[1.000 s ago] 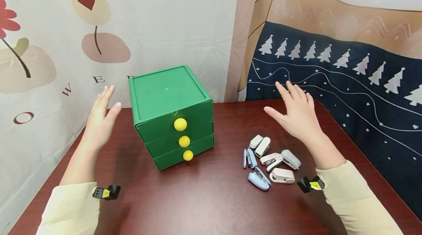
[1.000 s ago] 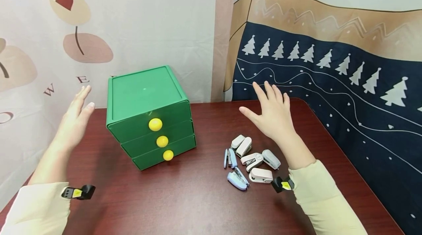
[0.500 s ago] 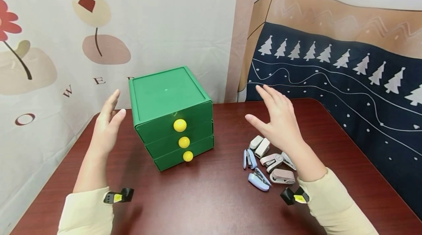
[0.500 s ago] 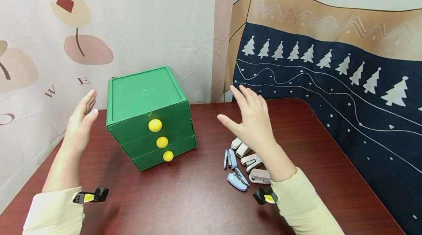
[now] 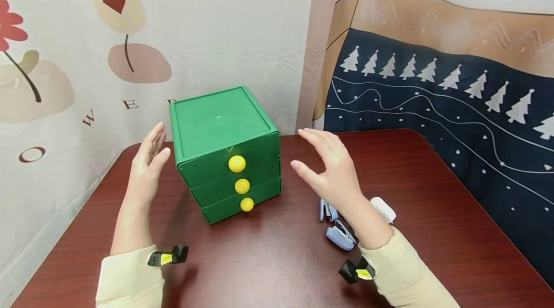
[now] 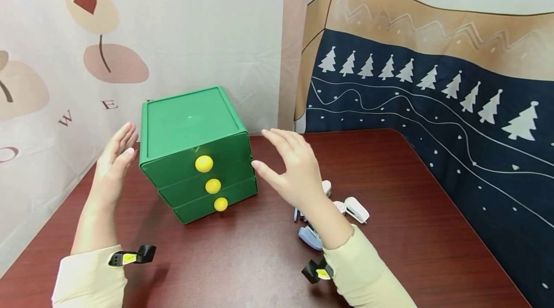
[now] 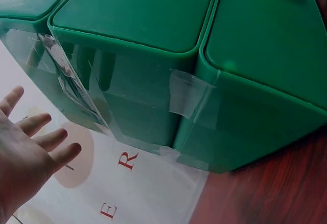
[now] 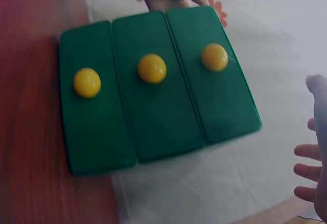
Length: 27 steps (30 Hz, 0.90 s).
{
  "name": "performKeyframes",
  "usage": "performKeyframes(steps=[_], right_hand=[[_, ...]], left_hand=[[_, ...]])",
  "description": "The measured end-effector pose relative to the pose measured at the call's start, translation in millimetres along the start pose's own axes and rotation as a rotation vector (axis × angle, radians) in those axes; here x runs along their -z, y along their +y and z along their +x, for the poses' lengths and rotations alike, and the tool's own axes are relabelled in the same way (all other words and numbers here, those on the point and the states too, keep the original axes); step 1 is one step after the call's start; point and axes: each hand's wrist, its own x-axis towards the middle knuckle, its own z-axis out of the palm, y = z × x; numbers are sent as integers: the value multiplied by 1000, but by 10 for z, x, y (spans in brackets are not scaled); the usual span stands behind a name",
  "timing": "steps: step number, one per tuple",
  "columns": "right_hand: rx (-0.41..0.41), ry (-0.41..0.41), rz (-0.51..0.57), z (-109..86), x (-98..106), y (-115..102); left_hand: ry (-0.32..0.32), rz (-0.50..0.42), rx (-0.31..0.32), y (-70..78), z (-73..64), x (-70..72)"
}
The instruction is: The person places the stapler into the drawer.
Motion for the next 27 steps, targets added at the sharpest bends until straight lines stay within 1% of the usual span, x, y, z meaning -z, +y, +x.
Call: performKeyframes(steps=[2, 5, 9, 17, 22, 27], right_hand=[[15, 27, 33, -7, -70, -37], [11, 48, 76, -25, -171, -85], [-11, 49, 122, -48, -301, -147], [-42, 26, 158, -80, -575, -239], [-80, 15, 187, -105, -715, -269], [-119, 8, 245, -112, -830, -305]], left_hand=[[-4, -23, -5, -4, 0, -7], [-10, -63, -16, -21, -8, -4], [-16, -113, -25, -55, -22, -1], [2, -119, -25, -118, -37, -28], [6, -147, -7, -134, -40, -49], [11, -162, 12, -130, -40, -66]])
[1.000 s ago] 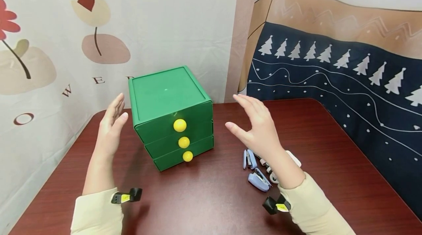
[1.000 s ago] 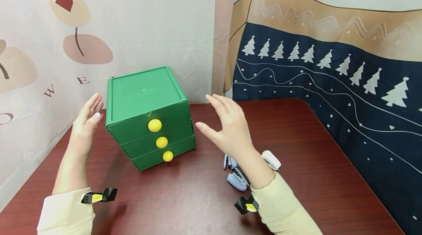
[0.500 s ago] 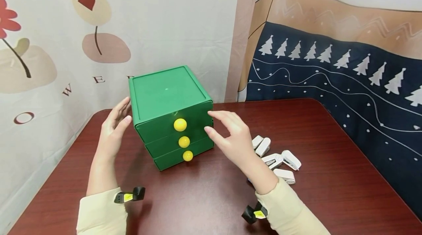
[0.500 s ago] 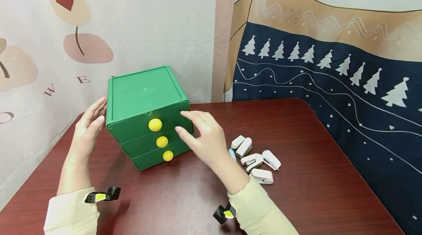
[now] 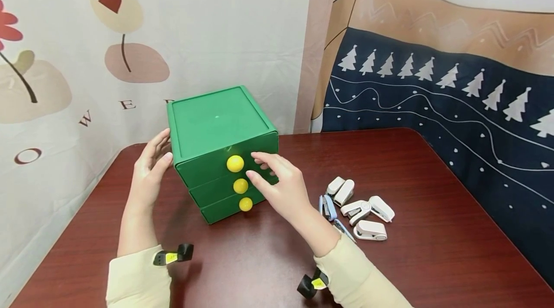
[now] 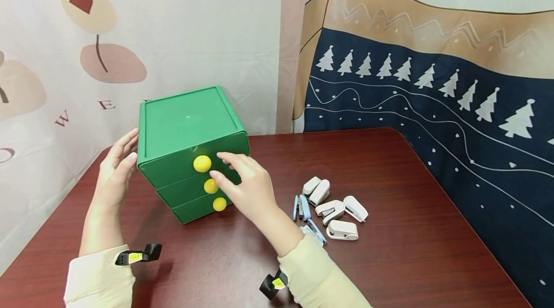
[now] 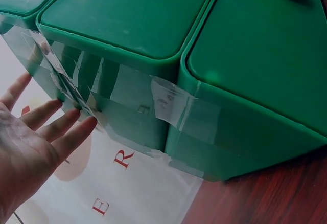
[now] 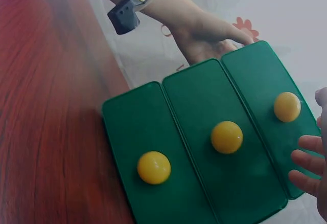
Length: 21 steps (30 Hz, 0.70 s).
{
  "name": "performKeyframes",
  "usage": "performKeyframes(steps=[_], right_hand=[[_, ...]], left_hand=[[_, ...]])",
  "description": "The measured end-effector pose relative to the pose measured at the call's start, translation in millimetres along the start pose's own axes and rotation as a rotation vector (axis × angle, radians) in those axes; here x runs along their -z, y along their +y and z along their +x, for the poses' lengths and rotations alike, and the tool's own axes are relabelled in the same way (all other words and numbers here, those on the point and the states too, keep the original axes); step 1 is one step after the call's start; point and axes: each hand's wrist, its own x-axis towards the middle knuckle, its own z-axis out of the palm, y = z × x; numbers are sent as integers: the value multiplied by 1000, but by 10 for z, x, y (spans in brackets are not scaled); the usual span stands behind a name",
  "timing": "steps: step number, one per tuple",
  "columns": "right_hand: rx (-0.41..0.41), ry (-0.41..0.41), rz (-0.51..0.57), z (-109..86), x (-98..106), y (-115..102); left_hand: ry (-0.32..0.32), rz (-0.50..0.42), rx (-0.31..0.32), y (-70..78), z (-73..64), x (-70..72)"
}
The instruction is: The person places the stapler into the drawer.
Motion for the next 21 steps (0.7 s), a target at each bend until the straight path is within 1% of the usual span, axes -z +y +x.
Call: performKeyframes(steps=[6, 9, 14, 21], right_hand=[[-95, -16, 109, 34, -129, -55], [-138, -28, 142, 48, -179, -65], [-164, -20, 189, 62, -258, -51], [-190, 12, 211, 89, -325, -51]], left_hand=[[9, -3, 27, 22, -10, 4], [5, -6, 40, 26, -11, 0], [3, -14, 45, 26, -5, -16], [2, -27, 28, 17, -1, -23]])
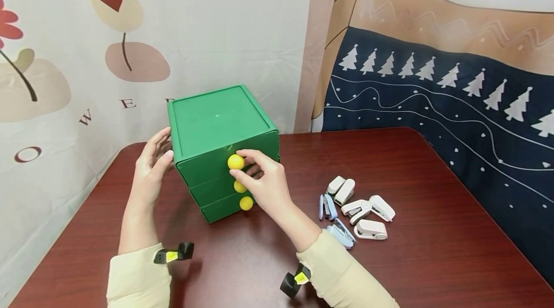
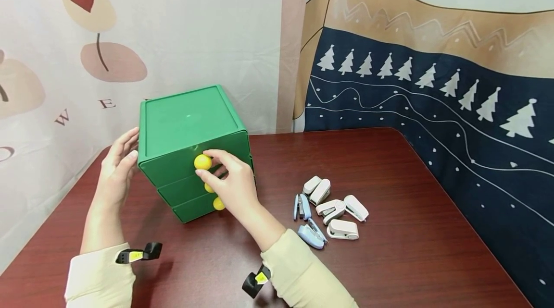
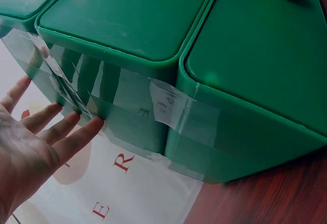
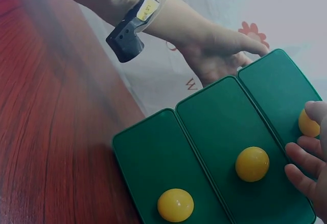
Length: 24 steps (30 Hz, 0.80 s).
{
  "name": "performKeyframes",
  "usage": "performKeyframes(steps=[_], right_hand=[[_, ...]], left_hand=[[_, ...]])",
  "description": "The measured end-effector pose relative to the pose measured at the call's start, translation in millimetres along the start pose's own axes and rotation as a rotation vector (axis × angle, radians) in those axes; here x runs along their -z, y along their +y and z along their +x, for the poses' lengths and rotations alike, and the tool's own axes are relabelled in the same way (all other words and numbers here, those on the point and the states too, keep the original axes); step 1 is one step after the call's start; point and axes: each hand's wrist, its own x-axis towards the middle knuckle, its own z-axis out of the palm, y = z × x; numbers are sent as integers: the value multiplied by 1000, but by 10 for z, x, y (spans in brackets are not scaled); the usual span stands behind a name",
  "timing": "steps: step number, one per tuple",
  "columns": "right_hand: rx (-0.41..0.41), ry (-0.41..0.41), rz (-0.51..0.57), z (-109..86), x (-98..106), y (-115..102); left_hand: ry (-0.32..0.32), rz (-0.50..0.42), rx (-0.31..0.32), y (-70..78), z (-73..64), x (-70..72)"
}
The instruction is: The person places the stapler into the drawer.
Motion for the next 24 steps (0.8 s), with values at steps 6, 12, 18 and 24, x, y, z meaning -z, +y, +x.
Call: performKeyframes(steps=[6, 12, 18, 24], right_hand=[[23, 2, 5, -18, 30, -24], [75, -23, 4, -112, 108, -67], [124, -51, 0, -239, 211, -128], [160, -78, -12, -376, 330, -188]], left_hand=[[-7, -17, -18, -6, 4, -14], [-7, -13, -18, -2, 1, -8], [-3, 0, 7, 5, -8, 0], [5, 9, 17, 5, -6, -3]])
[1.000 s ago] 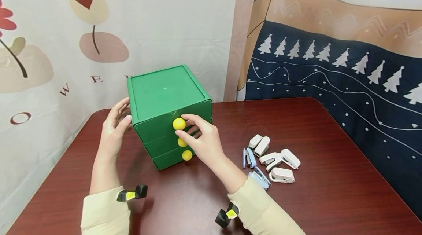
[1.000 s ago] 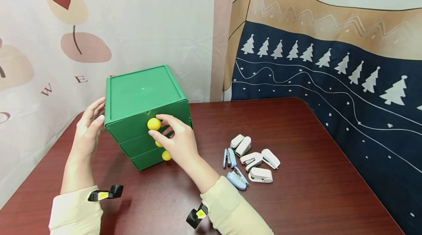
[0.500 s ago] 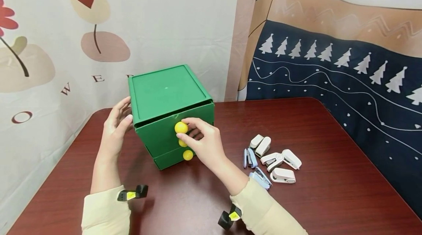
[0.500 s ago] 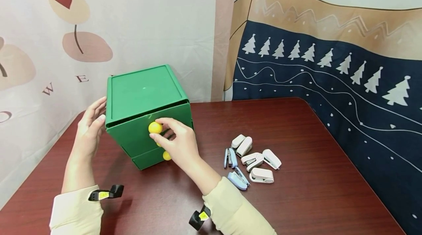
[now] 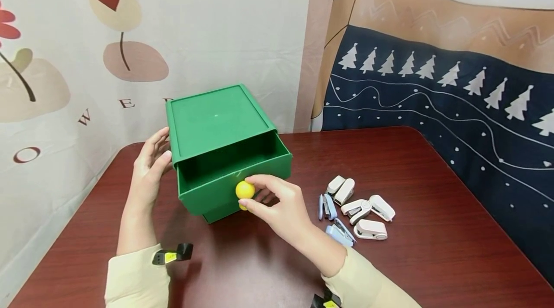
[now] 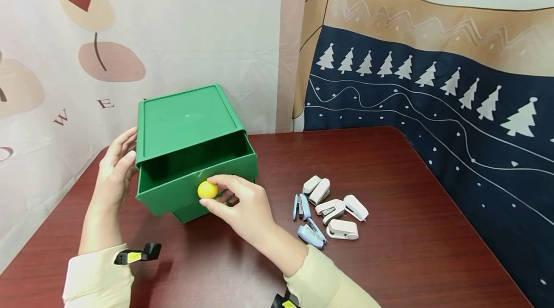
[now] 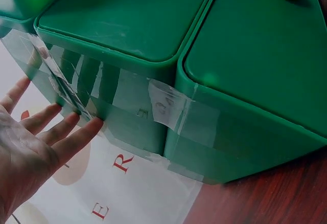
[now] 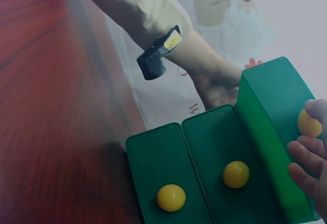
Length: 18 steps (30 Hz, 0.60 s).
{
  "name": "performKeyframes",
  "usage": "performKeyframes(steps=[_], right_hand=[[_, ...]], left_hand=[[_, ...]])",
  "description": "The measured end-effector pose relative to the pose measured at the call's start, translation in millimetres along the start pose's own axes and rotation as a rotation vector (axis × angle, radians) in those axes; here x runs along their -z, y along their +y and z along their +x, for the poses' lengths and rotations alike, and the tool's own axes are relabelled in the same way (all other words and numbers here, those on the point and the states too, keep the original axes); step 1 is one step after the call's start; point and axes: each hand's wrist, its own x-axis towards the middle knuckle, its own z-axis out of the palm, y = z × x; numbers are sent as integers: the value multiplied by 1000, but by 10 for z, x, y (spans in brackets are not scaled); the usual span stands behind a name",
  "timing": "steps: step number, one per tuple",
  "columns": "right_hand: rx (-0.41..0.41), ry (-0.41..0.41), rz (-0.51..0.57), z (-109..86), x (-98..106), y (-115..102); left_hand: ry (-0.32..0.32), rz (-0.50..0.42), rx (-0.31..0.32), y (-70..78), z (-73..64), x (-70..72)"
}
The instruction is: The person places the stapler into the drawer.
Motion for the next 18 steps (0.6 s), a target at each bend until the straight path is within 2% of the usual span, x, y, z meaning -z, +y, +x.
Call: performKeyframes(steps=[5, 10, 18], right_hand=[[34, -2, 10, -102, 64, -58], [105, -11, 9, -173, 110, -116], [142, -18, 4, -278, 190, -182]], left_hand=[[13, 6, -10, -1, 0, 3], [15, -2, -28, -12, 7, 0], [8, -11, -35, -28, 14, -10]])
